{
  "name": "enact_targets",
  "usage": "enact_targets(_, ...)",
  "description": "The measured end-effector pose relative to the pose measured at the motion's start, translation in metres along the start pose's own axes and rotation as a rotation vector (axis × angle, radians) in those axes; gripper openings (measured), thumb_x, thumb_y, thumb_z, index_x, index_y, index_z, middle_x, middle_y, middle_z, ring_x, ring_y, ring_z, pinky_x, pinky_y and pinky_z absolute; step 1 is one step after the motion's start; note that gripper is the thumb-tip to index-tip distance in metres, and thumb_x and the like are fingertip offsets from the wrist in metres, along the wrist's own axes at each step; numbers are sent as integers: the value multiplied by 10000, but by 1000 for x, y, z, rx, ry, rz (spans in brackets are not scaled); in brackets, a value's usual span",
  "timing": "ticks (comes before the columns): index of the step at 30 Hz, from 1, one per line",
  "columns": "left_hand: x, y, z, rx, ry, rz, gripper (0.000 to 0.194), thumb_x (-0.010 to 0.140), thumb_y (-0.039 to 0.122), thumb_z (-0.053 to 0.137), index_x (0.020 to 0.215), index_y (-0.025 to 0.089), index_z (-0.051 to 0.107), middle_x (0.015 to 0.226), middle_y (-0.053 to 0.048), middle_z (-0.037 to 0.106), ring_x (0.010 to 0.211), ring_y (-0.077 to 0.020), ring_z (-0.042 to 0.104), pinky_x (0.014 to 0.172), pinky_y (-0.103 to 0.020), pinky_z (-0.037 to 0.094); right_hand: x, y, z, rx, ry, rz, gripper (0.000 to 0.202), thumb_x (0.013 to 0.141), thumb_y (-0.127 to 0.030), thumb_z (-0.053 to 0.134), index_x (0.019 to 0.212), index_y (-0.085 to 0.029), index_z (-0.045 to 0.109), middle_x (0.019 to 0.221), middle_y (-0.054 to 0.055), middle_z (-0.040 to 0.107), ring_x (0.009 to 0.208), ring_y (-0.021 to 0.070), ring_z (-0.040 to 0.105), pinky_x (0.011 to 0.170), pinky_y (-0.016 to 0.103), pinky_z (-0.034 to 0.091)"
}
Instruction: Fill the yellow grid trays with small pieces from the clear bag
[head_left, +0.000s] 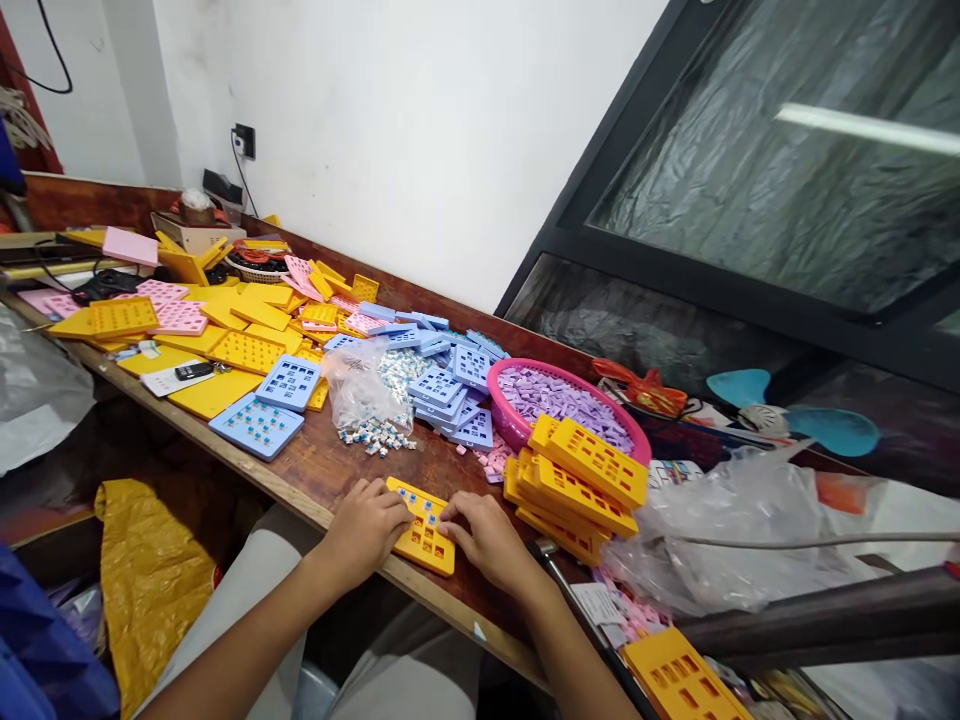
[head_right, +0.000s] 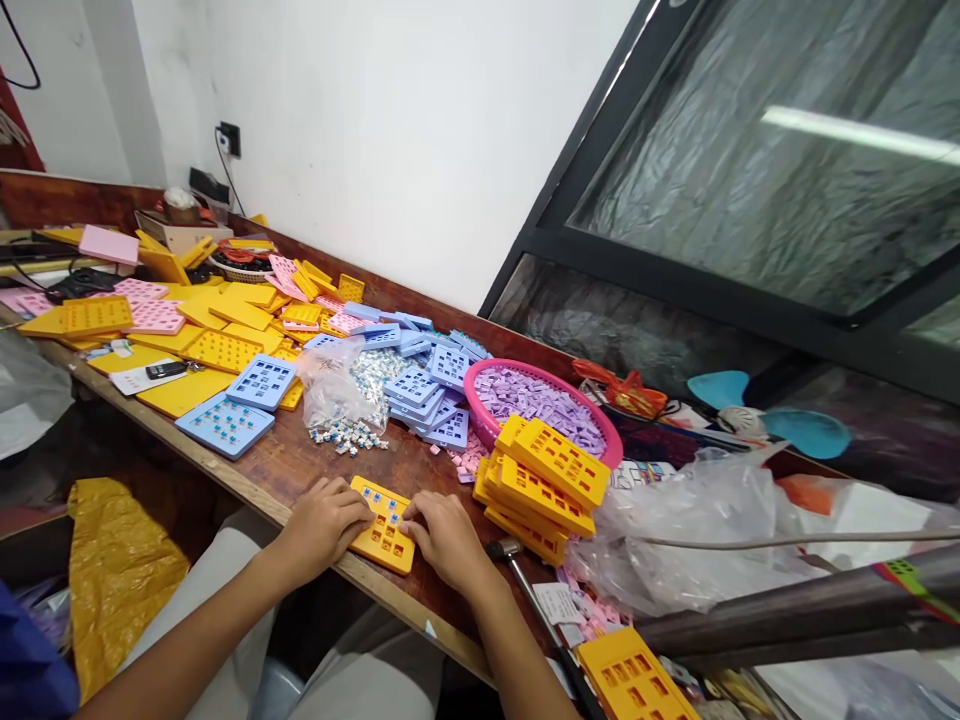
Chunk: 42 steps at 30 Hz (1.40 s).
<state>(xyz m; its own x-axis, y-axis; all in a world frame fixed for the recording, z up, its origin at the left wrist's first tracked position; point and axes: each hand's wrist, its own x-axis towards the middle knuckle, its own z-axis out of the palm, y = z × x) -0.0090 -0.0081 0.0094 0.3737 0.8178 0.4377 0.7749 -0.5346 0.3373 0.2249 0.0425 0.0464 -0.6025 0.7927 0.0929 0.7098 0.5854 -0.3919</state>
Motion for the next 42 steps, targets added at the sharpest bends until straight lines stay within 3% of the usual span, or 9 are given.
enact_targets(7,-21,26,5,136,18,9,324,1013,396,522,1225,189,654,1187,-107,685,1138,-295,554,996,-493,384,-14,-5,16,-164,155,-11,199,1015,-294,532,946,-222,704,960,68,711,912,232,629,815,379,403)
enact_targets(13,-31,35,13,153,69,3,353,1019,330,487,1288,146,625,1279,-131,656,1191,-296,546,1091,-504,352,-35,-20,30,-342,183,-107,318,1034,-330,480,1259,-216,673,1294,119,682,1190,306,580,996,464,412)
enact_targets(17,-20,12,-6,-63,40,-28,256,1016,316,497,1172,215,673,1121,-87,704,1053,-250,595,934,-424,460,-49,-24,42,-386,211,-97,429,1021,-386,490,1395,-207,597,1412,140,614,1278,334,553,1057,508,408)
enact_targets(21,6,-37,-26,-99,176,-235,225,1004,215,496,1108,215,695,1085,-75,692,1036,-230,595,935,-382,470,-47,-23,35,-322,190,-88,388,1028,-353,479,1365,-225,624,1378,127,643,1270,311,573,1061,499,427)
enact_targets(26,38,-82,-21,1,27,-352,150,944,175,585,1002,201,720,1078,-81,674,1038,-222,622,922,-344,479,-4,-24,11,-155,167,-78,266,1006,-327,534,1181,-233,712,1233,113,709,1139,278,639,990,450,473)
enact_targets(30,42,-87,-10,36,14,-362,121,944,225,608,937,202,726,1061,-76,664,1054,-227,623,898,-328,481,60,-26,9,-27,236,-128,150,967,-265,591,1028,-221,721,1049,80,732,996,237,658,893,374,485)
enact_targets(35,38,-86,-7,-11,48,-352,68,923,189,626,915,198,693,999,-69,695,1031,-235,625,877,-333,482,130,-23,24,-58,87,-192,109,875,-164,698,959,-219,741,972,39,729,902,194,657,802,287,463)
enact_targets(38,40,-87,-8,-42,12,-356,64,913,167,627,891,199,678,938,-63,708,998,-235,638,853,-326,484,145,-22,32,-124,-4,-232,87,884,-164,700,926,-219,754,930,32,728,879,185,655,784,269,447)
enact_targets(42,37,-85,-12,-53,56,-420,141,964,228,575,1045,191,685,992,-94,709,988,-237,643,854,-336,492,147,-22,42,-230,2,-245,123,956,-210,638,1004,-212,751,957,58,725,915,201,650,822,288,443)
